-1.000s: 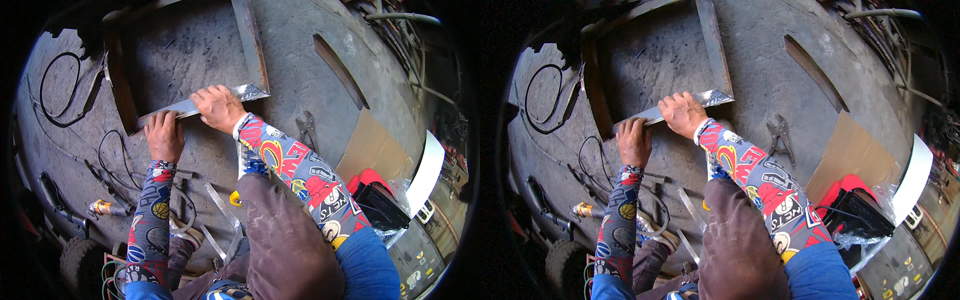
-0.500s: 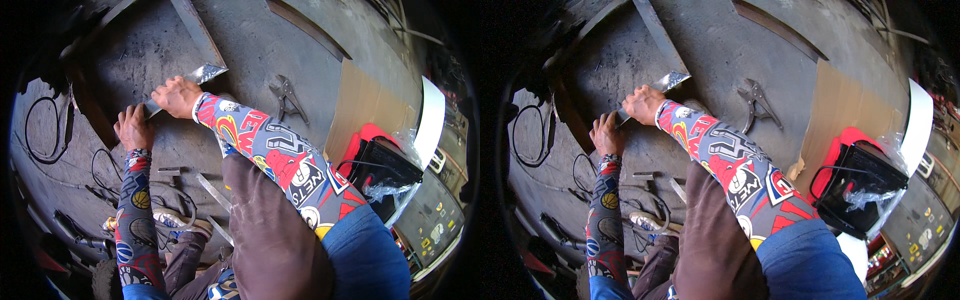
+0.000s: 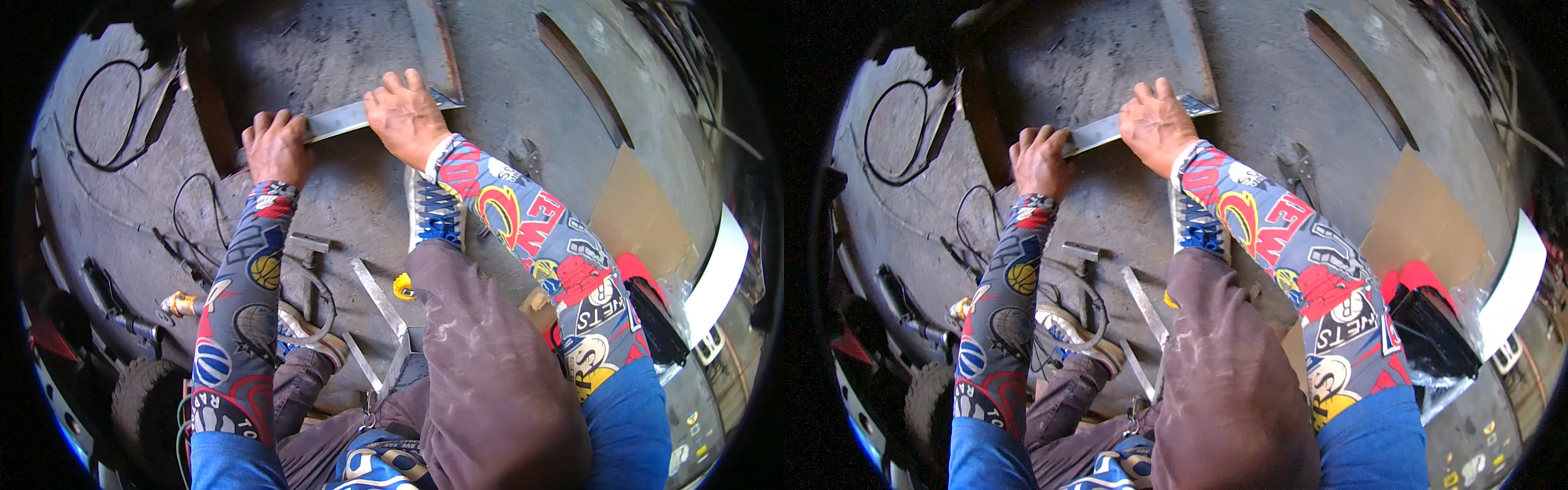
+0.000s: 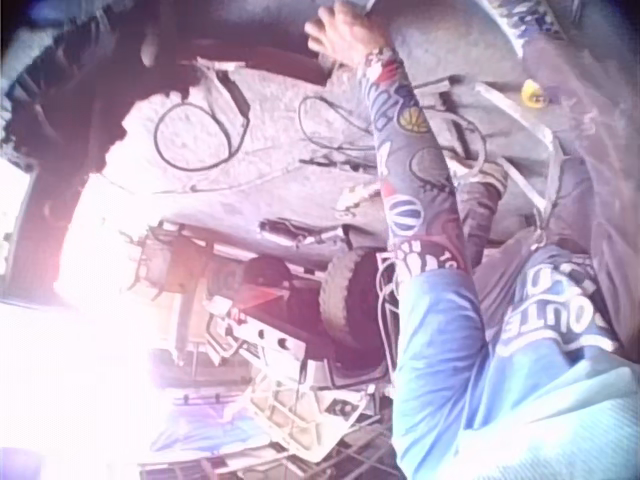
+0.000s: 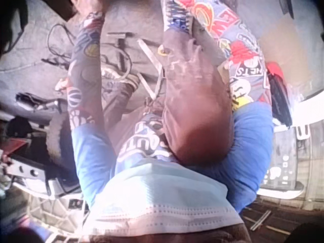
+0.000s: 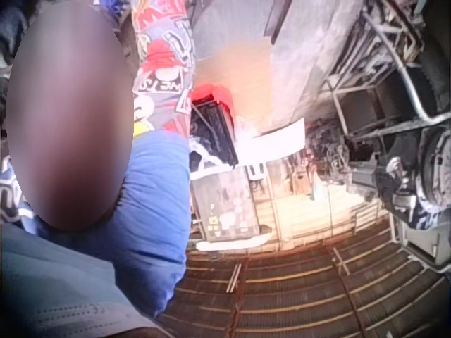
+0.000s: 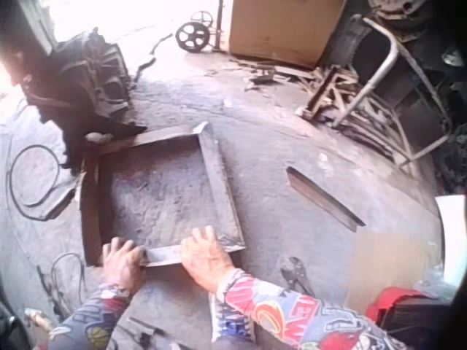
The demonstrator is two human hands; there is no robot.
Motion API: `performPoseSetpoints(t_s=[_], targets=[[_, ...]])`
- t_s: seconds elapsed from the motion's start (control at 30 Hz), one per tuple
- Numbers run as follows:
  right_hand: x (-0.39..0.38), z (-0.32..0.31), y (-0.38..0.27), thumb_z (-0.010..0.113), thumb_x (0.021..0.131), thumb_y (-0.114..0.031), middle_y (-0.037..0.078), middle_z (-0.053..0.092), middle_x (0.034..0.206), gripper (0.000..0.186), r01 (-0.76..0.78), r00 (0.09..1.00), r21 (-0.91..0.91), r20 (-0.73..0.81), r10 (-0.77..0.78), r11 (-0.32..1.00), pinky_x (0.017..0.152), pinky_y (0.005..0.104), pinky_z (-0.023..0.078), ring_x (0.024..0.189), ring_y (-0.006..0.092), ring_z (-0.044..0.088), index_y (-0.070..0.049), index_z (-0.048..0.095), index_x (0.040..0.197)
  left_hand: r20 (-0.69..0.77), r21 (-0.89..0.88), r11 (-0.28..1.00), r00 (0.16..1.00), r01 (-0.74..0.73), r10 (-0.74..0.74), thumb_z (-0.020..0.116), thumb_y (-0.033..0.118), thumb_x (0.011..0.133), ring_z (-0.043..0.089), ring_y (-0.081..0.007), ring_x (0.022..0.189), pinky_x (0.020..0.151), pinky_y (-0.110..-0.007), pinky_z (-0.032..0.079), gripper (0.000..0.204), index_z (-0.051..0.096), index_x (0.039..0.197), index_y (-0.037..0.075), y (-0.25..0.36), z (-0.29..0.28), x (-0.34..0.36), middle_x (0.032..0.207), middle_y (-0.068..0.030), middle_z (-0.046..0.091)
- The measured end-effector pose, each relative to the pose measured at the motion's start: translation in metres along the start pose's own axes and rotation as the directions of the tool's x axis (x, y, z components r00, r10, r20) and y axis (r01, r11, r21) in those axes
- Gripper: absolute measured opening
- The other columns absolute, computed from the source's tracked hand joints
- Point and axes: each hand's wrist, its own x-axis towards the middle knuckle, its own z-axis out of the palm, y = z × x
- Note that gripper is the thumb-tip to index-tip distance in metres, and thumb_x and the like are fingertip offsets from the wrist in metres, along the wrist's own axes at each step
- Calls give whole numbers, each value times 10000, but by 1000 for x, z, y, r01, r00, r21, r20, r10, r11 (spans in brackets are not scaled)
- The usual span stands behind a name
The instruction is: The person sits on the floor and uses an angle grinder to smooth the edges of a rectangular metal frame. They then position a metal bar across the frame and weld it in place using a welding torch, creating visible sparks.
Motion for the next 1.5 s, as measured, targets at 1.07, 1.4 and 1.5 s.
performPoseSetpoints(t_s=[1.07,1.4,1.5], targets=[[39,-10,-38,767,725,-92,143,691,1204,600,8,981,296,185,-65,955,929,432,557,1069,349,679,-54,638,1310,705,-694,-692,385,201,-595,704,277,963,638,-186,592,523,-341,505,337,680,955,-59,-17,26,-42,787,-106,691],[24,24,-52,638,838,-96,125,670,1003,323,-37,998,174,-49,46,984,906,429,503,952,296,662,-12,650,1149,40,-667,561,776,490,-630,820,241,848,667,-256,985,849,-405,525,359,660,1099,41,13,-15,-51,1128,-118,704],[23,30,-56,580,922,-174,133,689,947,233,-72,993,188,-81,88,980,897,473,494,924,315,682,-39,690,1078,-234,-284,936,932,207,-277,836,210,781,570,-293,1228,1023,-465,450,428,675,1156,80,23,-20,-31,1306,-99,637]])
